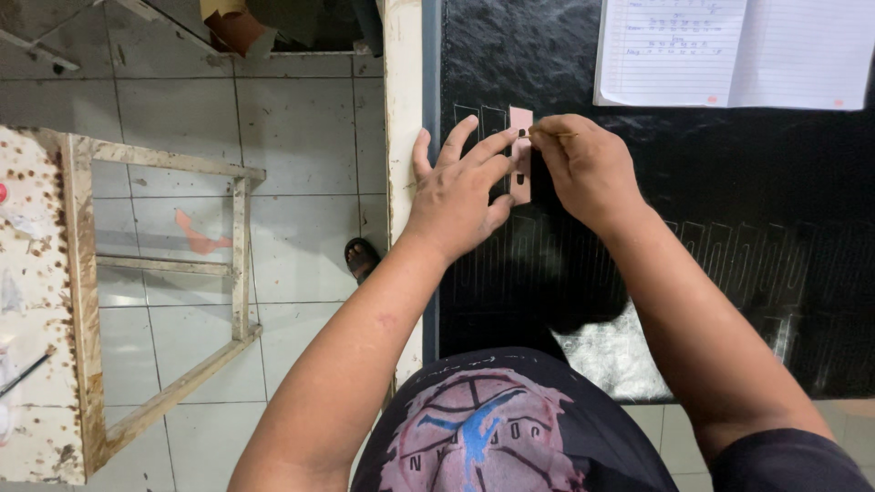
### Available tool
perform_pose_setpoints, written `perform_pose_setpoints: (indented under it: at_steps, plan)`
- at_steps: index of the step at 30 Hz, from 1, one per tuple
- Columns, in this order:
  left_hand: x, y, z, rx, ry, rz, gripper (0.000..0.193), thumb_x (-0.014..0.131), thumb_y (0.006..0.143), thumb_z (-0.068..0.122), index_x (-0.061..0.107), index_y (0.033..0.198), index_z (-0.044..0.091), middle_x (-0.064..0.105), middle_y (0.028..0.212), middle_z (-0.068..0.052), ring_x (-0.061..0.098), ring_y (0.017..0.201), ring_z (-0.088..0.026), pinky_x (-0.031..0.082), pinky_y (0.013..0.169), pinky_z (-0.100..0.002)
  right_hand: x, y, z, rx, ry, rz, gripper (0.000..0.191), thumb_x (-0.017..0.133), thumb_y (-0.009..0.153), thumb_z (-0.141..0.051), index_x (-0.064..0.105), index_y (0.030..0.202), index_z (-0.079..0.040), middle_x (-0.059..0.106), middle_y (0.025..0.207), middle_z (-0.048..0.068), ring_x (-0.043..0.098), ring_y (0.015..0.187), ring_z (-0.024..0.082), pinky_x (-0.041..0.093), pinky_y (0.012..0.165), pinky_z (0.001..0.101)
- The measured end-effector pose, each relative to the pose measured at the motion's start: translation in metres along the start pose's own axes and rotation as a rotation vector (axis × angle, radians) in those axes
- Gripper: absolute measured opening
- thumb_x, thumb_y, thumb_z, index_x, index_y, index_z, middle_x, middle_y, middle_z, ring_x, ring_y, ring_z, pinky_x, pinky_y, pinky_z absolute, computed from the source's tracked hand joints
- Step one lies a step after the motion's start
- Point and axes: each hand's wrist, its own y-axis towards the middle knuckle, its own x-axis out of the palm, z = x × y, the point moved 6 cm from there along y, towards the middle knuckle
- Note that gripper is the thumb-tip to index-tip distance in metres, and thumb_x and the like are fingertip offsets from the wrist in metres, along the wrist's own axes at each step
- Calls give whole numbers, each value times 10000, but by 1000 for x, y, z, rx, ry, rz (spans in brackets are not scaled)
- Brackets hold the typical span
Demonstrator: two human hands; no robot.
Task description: The person works at a cutting table, holding a small pink shoe component strip against a black pattern mat and using a small pointed hand tool to punch or mark holes at positions on the strip. They reposition the strip and continue marking successive hole locations, with a notebook of notes nearby.
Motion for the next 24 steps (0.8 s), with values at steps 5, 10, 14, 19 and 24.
perform_pose_setpoints:
  at_steps: [5, 10, 14, 19, 24]
  plan:
    - [-1, 0, 1, 6, -28, 11, 350, 781, 820, 305, 702, 1148, 214, 497, 1497, 93, 300, 1488, -283, 55, 1195, -671, -2, -20, 3, 150, 88, -95, 123, 637, 1061, -123, 671, 1109, -15, 749, 984, 122, 753, 861, 264, 586, 752, 338]
    - [1, 0, 0, -5, -21, -9, 359, 770, 816, 299, 705, 1160, 218, 494, 1502, 102, 292, 1491, -272, 49, 1207, -652, 1, -35, -3, 104, 36, -98, 144, 655, 1037, -128, 681, 1110, -8, 748, 988, 134, 746, 857, 273, 584, 738, 341]
    - [0, 0, 0, -10, -25, -10, 353, 767, 821, 298, 708, 1161, 226, 492, 1503, 107, 286, 1494, -270, 40, 1211, -645, 2, -38, -5, 62, 10, -115, 133, 659, 1018, -120, 680, 1091, -11, 745, 986, 125, 742, 843, 266, 587, 720, 343]
    - [2, 0, 0, -13, -28, -15, 344, 767, 826, 301, 708, 1157, 231, 489, 1508, 113, 280, 1500, -267, 40, 1215, -642, -2, -34, -9, -36, -71, -132, 102, 677, 996, -98, 675, 1050, -11, 731, 971, 118, 725, 848, 293, 579, 726, 369]
    - [3, -1, -1, 2, -14, -11, 384, 773, 819, 303, 698, 1189, 233, 471, 1526, 109, 276, 1505, -271, 38, 1210, -646, -3, -34, -7, -58, -95, -28, 58, 680, 977, -63, 670, 1020, -25, 705, 967, 122, 707, 890, 309, 573, 778, 396]
